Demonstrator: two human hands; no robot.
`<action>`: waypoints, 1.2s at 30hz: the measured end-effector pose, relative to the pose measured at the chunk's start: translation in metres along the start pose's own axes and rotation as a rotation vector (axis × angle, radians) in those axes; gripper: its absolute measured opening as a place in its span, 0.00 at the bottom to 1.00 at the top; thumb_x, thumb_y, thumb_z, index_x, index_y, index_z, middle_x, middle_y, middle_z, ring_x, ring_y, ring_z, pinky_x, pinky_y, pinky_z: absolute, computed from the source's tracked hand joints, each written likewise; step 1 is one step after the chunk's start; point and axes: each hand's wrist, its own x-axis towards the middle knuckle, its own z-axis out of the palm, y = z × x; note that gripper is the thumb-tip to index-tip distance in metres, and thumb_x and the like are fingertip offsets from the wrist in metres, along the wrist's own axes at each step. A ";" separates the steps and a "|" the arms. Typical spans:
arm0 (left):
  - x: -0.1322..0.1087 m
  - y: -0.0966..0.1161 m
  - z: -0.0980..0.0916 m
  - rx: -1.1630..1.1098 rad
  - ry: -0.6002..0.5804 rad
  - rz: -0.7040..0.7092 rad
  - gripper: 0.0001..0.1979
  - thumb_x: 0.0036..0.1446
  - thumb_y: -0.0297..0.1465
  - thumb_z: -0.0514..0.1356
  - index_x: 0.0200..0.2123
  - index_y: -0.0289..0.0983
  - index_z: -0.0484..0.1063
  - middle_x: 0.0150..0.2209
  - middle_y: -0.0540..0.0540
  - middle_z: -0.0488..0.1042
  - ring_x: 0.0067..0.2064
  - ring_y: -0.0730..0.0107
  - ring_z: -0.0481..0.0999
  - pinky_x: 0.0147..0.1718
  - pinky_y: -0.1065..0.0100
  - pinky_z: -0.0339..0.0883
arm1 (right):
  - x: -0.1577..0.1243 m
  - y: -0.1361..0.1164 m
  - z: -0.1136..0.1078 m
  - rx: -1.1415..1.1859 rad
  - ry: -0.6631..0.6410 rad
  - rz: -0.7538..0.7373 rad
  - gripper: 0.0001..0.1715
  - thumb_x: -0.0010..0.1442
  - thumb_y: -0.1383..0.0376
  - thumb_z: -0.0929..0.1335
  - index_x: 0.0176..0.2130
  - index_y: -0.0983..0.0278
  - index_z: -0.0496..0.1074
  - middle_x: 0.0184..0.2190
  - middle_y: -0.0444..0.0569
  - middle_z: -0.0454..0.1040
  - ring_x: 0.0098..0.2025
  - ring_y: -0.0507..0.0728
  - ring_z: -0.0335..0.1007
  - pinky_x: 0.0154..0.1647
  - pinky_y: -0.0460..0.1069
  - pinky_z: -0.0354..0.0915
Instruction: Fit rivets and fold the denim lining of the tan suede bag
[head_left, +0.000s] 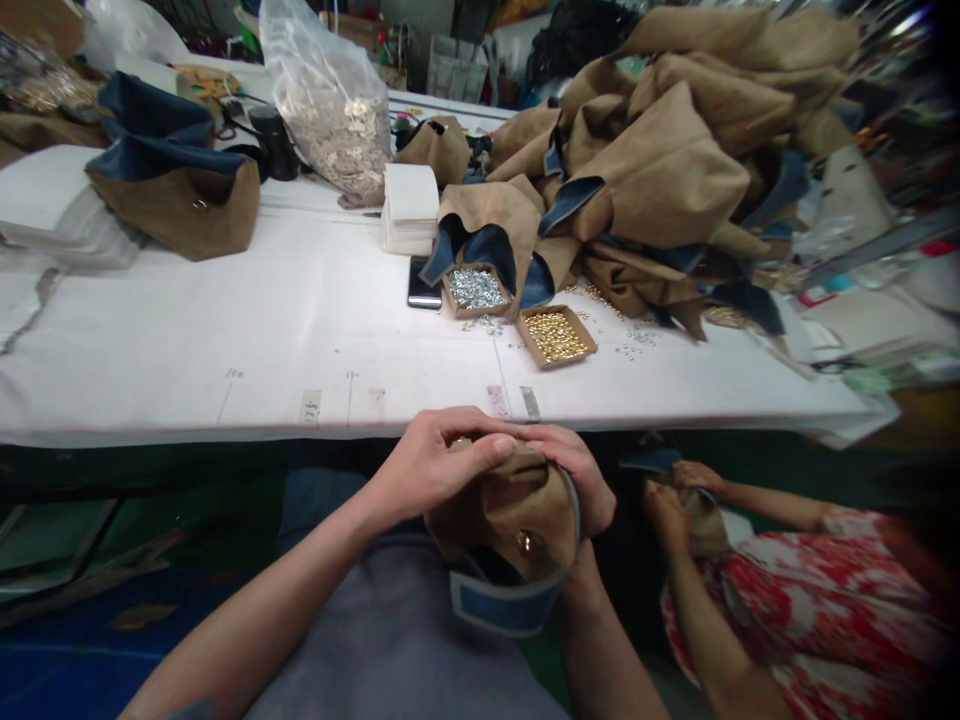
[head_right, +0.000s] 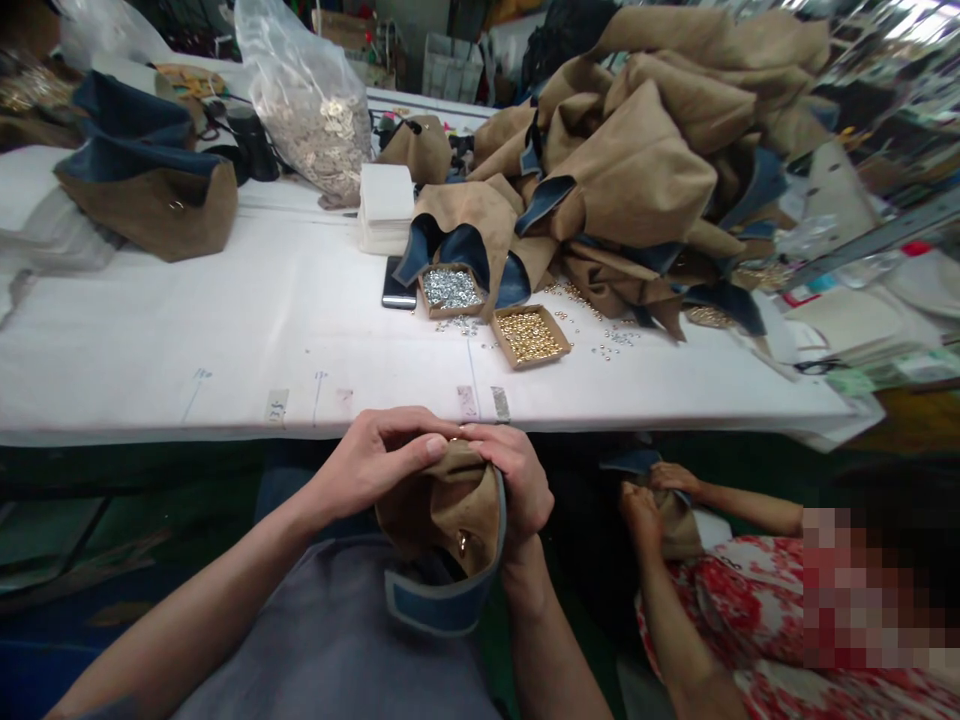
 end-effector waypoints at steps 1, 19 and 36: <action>-0.001 0.000 0.001 -0.026 0.004 -0.004 0.17 0.75 0.45 0.69 0.52 0.39 0.90 0.53 0.40 0.89 0.55 0.55 0.86 0.57 0.60 0.77 | 0.001 -0.003 -0.001 -0.004 -0.010 -0.007 0.09 0.75 0.67 0.73 0.55 0.57 0.79 0.53 0.51 0.85 0.53 0.64 0.86 0.54 0.63 0.85; 0.001 0.002 0.007 0.000 0.029 -0.009 0.24 0.76 0.48 0.67 0.34 0.35 0.86 0.39 0.42 0.85 0.43 0.63 0.81 0.45 0.64 0.72 | -0.001 -0.006 -0.001 -0.059 0.022 -0.098 0.15 0.74 0.68 0.75 0.57 0.54 0.78 0.54 0.51 0.84 0.52 0.65 0.85 0.51 0.65 0.85; -0.019 -0.032 -0.003 0.333 0.185 -0.023 0.42 0.73 0.54 0.66 0.81 0.42 0.64 0.79 0.34 0.68 0.79 0.38 0.68 0.79 0.40 0.60 | 0.108 0.023 -0.001 -0.023 -0.664 0.143 0.13 0.71 0.68 0.73 0.54 0.58 0.80 0.49 0.46 0.85 0.50 0.60 0.82 0.51 0.52 0.74</action>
